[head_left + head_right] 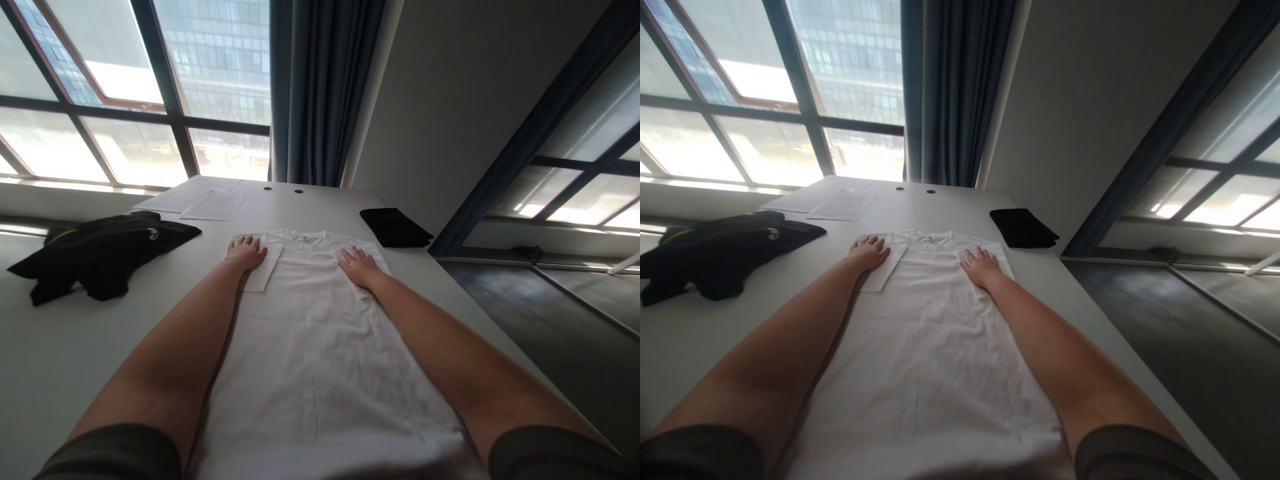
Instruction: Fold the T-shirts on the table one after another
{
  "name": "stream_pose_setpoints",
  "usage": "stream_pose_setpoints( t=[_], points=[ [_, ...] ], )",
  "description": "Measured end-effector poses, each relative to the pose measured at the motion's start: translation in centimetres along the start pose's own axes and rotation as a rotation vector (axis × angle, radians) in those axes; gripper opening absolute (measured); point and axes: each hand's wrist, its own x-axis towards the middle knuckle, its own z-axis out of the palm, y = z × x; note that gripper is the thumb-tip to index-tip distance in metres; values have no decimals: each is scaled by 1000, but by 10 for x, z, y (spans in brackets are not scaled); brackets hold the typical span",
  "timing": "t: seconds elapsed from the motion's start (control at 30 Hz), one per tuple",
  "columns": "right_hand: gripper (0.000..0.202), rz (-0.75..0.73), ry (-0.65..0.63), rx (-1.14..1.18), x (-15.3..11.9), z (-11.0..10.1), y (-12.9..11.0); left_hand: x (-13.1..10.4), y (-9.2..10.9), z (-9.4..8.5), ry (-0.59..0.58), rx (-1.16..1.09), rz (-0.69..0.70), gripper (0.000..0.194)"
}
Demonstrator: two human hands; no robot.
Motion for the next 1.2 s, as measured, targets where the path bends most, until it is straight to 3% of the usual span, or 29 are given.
stream_pose_setpoints(
  t=[0.2,0.57,1.2],
  points=[
    [71,12,-3,10,9,9,-4,1,3,-1,-34,-11,-36,75],
    [71,16,-27,17,32,2,-5,21,-1,-2,-39,6,-58,81],
    [70,29,-5,31,97,-2,-5,85,-8,-2,-43,65,-87,82]
  ],
)
